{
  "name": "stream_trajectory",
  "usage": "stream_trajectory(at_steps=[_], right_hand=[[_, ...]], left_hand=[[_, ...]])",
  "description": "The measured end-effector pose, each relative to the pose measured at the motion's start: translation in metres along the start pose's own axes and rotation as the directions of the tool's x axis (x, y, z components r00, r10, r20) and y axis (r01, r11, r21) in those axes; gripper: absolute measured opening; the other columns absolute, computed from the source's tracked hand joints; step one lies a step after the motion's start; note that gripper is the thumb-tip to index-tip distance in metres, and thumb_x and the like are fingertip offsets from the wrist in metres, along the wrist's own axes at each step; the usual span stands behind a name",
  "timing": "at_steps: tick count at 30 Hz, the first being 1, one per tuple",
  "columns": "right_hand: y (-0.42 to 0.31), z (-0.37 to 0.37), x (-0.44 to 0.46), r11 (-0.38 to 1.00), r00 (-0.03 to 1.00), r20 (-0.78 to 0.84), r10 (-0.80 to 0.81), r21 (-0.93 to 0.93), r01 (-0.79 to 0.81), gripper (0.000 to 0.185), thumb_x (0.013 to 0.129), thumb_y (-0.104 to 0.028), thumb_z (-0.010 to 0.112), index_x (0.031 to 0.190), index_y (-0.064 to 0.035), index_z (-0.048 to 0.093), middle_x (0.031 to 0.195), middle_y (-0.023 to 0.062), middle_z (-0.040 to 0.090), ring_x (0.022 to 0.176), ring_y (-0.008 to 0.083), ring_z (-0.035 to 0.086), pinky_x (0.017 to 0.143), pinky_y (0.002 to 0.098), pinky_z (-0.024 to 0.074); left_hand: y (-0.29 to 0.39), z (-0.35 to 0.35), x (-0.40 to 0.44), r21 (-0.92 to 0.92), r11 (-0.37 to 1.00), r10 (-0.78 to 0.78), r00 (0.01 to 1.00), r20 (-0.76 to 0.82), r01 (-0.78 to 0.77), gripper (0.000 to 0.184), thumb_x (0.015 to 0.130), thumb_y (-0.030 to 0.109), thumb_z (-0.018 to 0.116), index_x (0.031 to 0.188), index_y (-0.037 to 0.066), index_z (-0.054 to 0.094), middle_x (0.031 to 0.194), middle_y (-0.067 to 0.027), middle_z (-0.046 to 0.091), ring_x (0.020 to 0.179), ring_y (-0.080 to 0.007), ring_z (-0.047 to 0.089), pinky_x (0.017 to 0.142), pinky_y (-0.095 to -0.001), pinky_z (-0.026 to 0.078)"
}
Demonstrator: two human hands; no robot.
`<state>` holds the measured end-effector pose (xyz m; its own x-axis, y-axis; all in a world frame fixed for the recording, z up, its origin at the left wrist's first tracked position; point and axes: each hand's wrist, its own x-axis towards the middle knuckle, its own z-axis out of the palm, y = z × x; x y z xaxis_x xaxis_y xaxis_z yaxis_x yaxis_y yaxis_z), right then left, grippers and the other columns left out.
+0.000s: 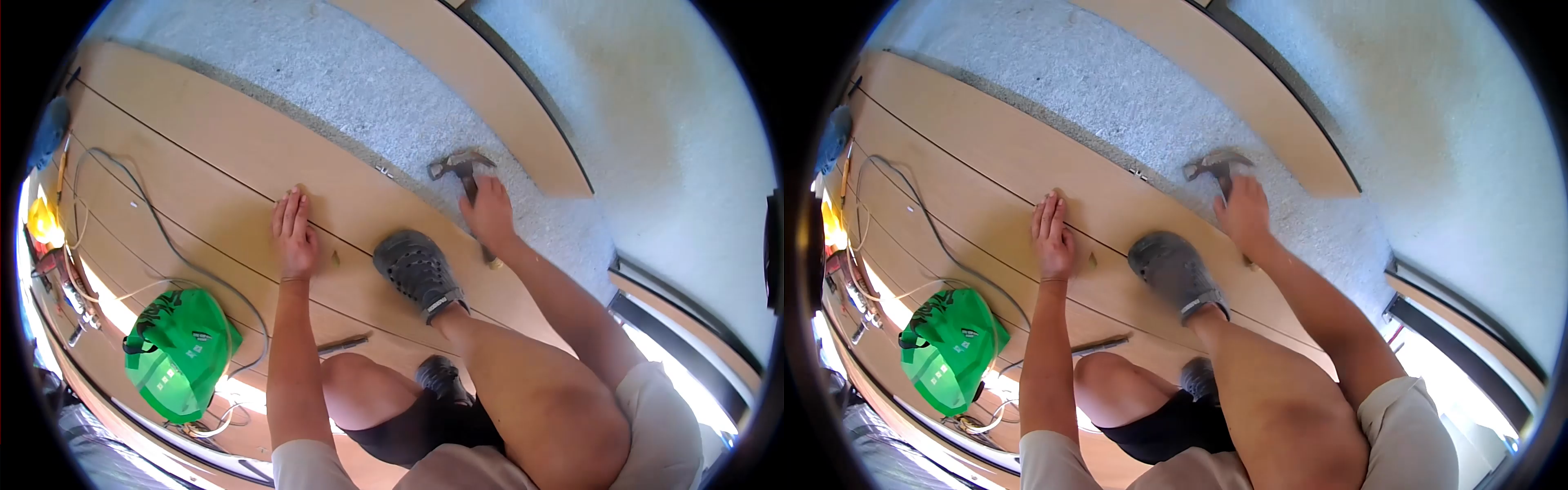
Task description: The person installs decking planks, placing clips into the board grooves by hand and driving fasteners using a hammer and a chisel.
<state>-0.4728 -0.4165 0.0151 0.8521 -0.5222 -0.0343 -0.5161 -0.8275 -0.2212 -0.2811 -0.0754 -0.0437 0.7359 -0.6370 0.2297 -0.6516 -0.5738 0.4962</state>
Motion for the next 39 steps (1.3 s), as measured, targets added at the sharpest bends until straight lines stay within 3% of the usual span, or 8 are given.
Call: stream_trajectory(at_steps=[2, 4, 8, 10, 16, 22, 35, 39], right_hand=[[0.017, -0.005, -0.020, 0.998, 0.990, 0.130, 0.060, -0.037, -0.055, 0.043, 0.085, -0.024, 0.072, 0.114, 0.0015, 0.053, 0.101, 0.0248, 0.066, 0.089, 0.0466, 0.065, 0.081, 0.0539, 0.0541], [0.028, -0.009, -0.025, 0.950, 0.842, 0.478, 0.250, 0.047, -0.309, 0.049, 0.084, -0.025, 0.072, 0.122, -0.0005, 0.052, 0.102, 0.0285, 0.067, 0.095, 0.0475, 0.066, 0.084, 0.0537, 0.0532], [0.042, -0.039, -0.008, 0.902, 0.797, 0.558, 0.231, 0.184, -0.390, 0.049, 0.085, -0.022, 0.071, 0.127, -0.0041, 0.051, 0.104, 0.0300, 0.068, 0.100, 0.0478, 0.066, 0.086, 0.0524, 0.0523], [0.046, -0.052, 0.008, 0.921, 0.782, 0.622, 0.038, 0.282, -0.269, 0.045, 0.087, -0.021, 0.071, 0.125, -0.0070, 0.053, 0.107, 0.0282, 0.067, 0.101, 0.0474, 0.065, 0.084, 0.0514, 0.0521], [0.022, -0.042, 0.089, 0.936, 0.759, 0.560, -0.331, 0.299, 0.188, 0.039, 0.087, -0.015, 0.071, 0.121, -0.0049, 0.055, 0.104, 0.0255, 0.066, 0.099, 0.0464, 0.065, 0.083, 0.0499, 0.0519], [0.052, -0.045, 0.047, 0.962, 0.777, 0.595, -0.204, 0.267, 0.048, 0.040, 0.086, -0.015, 0.073, 0.121, -0.0052, 0.056, 0.105, 0.0236, 0.066, 0.100, 0.0451, 0.065, 0.083, 0.0487, 0.0521], [0.053, -0.028, 0.052, 0.960, 0.761, 0.620, -0.193, 0.278, 0.017, 0.054, 0.087, -0.016, 0.073, 0.136, -0.0072, 0.053, 0.117, 0.0238, 0.066, 0.106, 0.0453, 0.065, 0.088, 0.0474, 0.0532], [-0.025, 0.004, 0.087, 0.901, 0.883, 0.395, -0.254, 0.429, 0.067, 0.047, 0.087, -0.016, 0.071, 0.130, -0.0047, 0.055, 0.110, 0.0260, 0.067, 0.100, 0.0473, 0.065, 0.084, 0.0499, 0.0530]], left_hand=[[0.002, -0.002, 0.001, 0.011, 1.000, -0.015, 1.000, -0.004, 0.015, 0.058, 0.082, -0.004, 0.051, 0.138, 0.003, 0.061, 0.152, -0.0110, 0.054, 0.140, -0.0355, 0.049, 0.120, -0.0494, 0.037], [0.004, -0.005, 0.000, 0.026, 0.999, -0.024, 1.000, 0.002, 0.024, 0.060, 0.080, -0.003, 0.051, 0.139, 0.004, 0.061, 0.152, -0.0101, 0.054, 0.139, -0.0341, 0.050, 0.119, -0.0498, 0.038], [0.002, -0.004, 0.004, 0.001, 1.000, -0.016, 1.000, 0.004, 0.016, 0.060, 0.080, -0.003, 0.052, 0.139, 0.005, 0.061, 0.152, -0.0098, 0.054, 0.140, -0.0337, 0.050, 0.120, -0.0501, 0.036], [0.003, -0.004, 0.002, -0.006, 1.000, -0.013, 1.000, 0.006, 0.013, 0.060, 0.080, -0.002, 0.052, 0.139, 0.005, 0.061, 0.152, -0.0098, 0.054, 0.140, -0.0338, 0.049, 0.120, -0.0503, 0.036], [0.005, -0.006, 0.005, -0.010, 1.000, -0.028, 0.999, 0.017, 0.028, 0.060, 0.081, -0.002, 0.052, 0.140, 0.005, 0.060, 0.152, -0.0105, 0.054, 0.140, -0.0335, 0.049, 0.120, -0.0504, 0.036], [0.001, -0.003, 0.000, 0.031, 1.000, 0.002, 1.000, 0.009, -0.002, 0.059, 0.082, -0.001, 0.052, 0.140, 0.004, 0.060, 0.152, -0.0107, 0.054, 0.140, -0.0330, 0.049, 0.120, -0.0500, 0.036], [0.007, -0.008, 0.007, 0.045, 0.999, -0.016, 1.000, 0.004, 0.016, 0.057, 0.082, 0.000, 0.053, 0.138, 0.005, 0.062, 0.150, -0.0102, 0.056, 0.139, -0.0328, 0.051, 0.119, -0.0487, 0.038], [0.008, -0.010, 0.005, 0.065, 0.997, -0.040, 0.999, 0.033, 0.037, 0.057, 0.082, 0.001, 0.054, 0.138, 0.006, 0.062, 0.150, -0.0096, 0.056, 0.139, -0.0320, 0.051, 0.119, -0.0487, 0.039]])
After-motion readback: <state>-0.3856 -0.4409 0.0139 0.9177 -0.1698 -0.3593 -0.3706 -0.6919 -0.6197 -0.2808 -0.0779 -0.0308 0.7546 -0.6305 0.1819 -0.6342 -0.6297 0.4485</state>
